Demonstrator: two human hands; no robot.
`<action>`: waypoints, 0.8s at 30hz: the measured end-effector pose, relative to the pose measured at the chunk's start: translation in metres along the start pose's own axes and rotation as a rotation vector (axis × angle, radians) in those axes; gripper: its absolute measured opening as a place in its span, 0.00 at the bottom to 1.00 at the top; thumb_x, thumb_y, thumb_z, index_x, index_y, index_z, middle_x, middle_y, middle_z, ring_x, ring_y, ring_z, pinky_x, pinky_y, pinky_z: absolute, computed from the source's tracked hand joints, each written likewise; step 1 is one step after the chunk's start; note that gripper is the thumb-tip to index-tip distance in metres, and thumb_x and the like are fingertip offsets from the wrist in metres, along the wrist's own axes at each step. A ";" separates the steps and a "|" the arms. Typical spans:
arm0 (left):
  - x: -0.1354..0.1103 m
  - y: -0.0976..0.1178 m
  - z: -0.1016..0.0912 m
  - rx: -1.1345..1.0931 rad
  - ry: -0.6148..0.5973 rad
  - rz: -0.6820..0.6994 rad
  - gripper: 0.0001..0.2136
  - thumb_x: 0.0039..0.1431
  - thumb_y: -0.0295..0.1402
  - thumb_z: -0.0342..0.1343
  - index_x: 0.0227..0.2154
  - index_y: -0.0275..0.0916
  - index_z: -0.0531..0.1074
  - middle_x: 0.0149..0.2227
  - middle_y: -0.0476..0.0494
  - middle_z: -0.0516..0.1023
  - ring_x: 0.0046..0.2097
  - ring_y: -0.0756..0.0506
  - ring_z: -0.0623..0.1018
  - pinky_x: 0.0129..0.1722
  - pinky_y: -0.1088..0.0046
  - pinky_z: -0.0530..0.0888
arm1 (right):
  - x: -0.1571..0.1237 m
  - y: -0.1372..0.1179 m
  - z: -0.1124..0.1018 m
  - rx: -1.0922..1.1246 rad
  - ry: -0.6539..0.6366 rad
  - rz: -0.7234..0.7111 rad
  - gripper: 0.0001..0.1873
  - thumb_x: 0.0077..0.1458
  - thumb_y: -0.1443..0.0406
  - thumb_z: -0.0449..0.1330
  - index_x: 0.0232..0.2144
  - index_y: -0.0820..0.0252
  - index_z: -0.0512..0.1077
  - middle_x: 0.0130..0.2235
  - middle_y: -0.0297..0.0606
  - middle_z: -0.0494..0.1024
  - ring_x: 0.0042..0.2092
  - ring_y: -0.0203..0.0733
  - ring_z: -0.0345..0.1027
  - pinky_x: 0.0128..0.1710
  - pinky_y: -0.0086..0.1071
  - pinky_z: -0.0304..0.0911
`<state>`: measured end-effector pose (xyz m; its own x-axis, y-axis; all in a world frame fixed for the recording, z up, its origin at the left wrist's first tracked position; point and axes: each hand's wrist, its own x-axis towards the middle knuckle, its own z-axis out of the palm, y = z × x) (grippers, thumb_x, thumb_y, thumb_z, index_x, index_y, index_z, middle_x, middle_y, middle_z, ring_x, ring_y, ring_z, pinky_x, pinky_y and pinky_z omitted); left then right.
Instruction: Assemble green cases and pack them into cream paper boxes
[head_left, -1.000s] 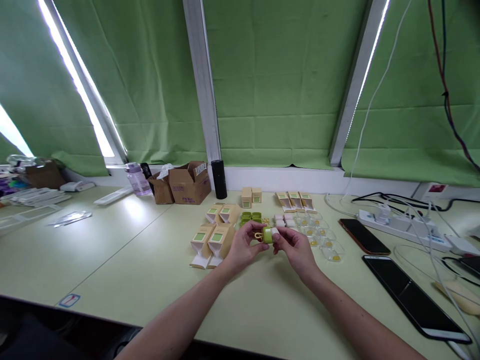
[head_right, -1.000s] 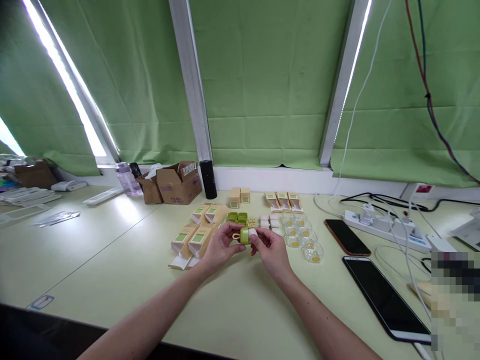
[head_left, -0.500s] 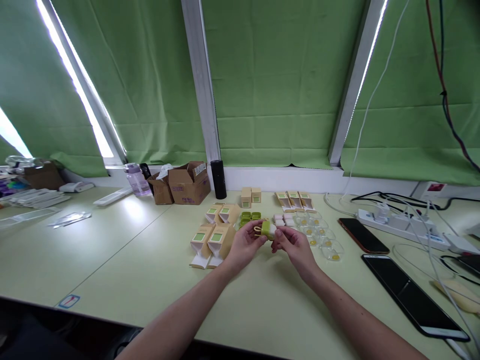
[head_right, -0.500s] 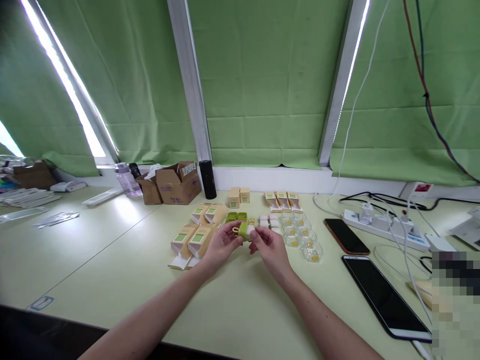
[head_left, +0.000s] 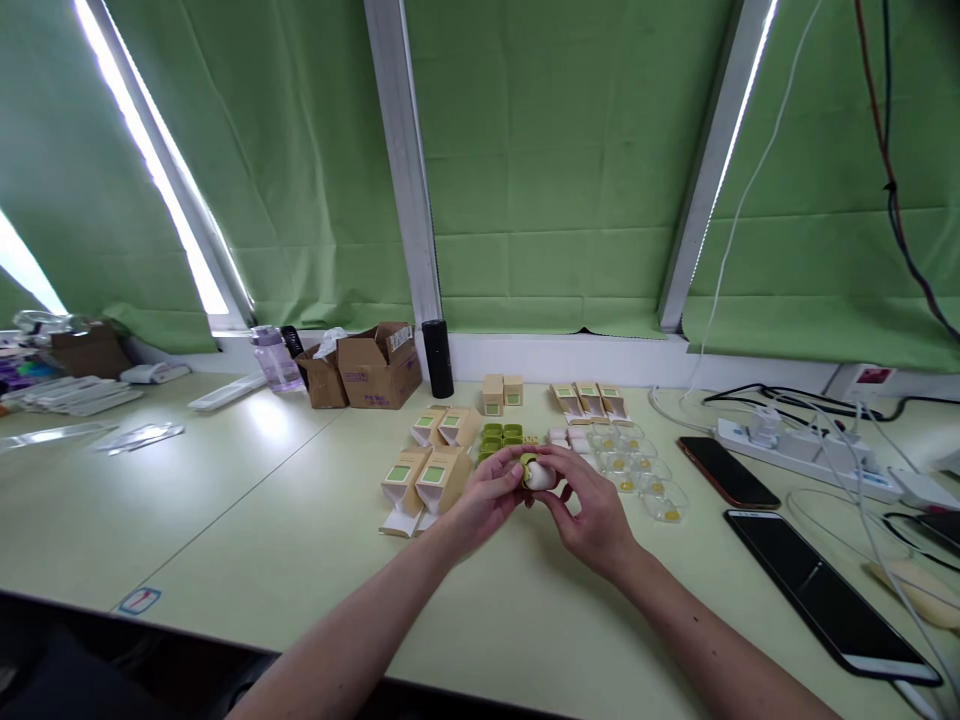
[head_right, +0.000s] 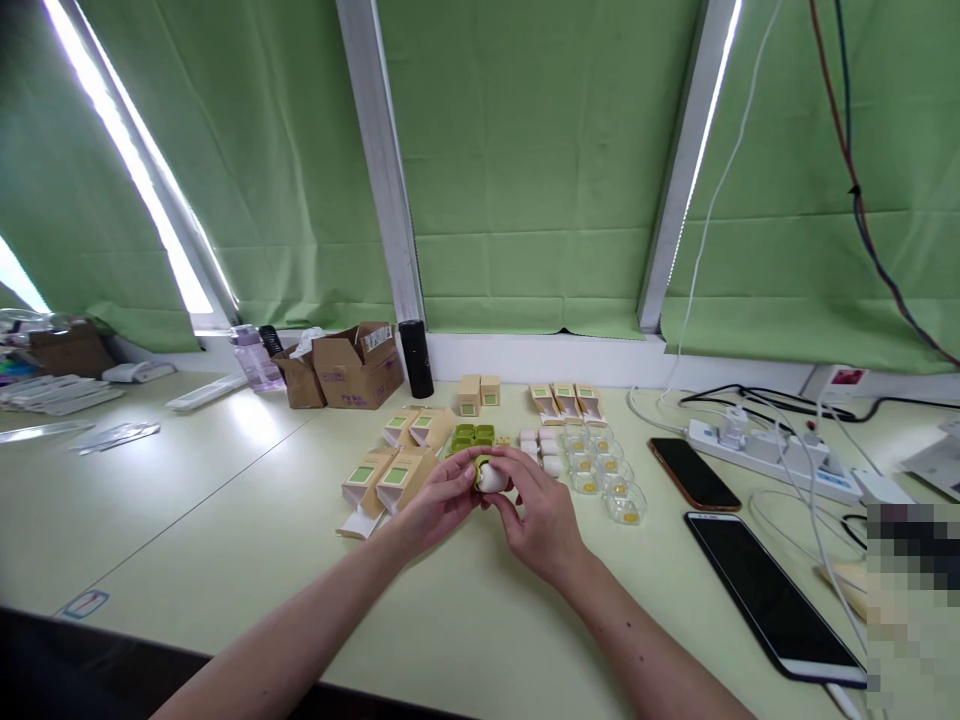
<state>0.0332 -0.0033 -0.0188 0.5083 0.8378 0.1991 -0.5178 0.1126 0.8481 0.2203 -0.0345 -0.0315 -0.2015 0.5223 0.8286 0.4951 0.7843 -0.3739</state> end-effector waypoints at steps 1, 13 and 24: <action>0.000 -0.001 0.000 0.009 0.012 0.004 0.20 0.59 0.39 0.72 0.52 0.38 0.79 0.43 0.39 0.80 0.43 0.44 0.79 0.40 0.70 0.71 | -0.001 0.001 0.001 -0.023 -0.002 -0.014 0.22 0.66 0.70 0.59 0.61 0.51 0.70 0.59 0.45 0.79 0.60 0.52 0.76 0.41 0.38 0.82; 0.000 -0.003 0.009 0.252 -0.009 0.062 0.25 0.62 0.46 0.68 0.57 0.36 0.78 0.43 0.36 0.82 0.39 0.45 0.79 0.40 0.67 0.76 | -0.005 0.009 0.005 -0.154 0.017 -0.084 0.28 0.68 0.73 0.55 0.67 0.52 0.67 0.61 0.45 0.79 0.63 0.50 0.75 0.59 0.46 0.77; -0.004 -0.007 0.012 0.403 0.007 0.139 0.32 0.66 0.50 0.63 0.67 0.42 0.69 0.57 0.31 0.78 0.40 0.46 0.79 0.41 0.65 0.81 | -0.005 0.006 0.006 -0.193 0.044 -0.104 0.24 0.69 0.72 0.56 0.64 0.54 0.69 0.61 0.48 0.79 0.62 0.50 0.75 0.60 0.48 0.76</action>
<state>0.0431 -0.0137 -0.0201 0.4471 0.8342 0.3229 -0.2699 -0.2183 0.9378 0.2189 -0.0304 -0.0401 -0.2248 0.4229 0.8778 0.6266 0.7526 -0.2021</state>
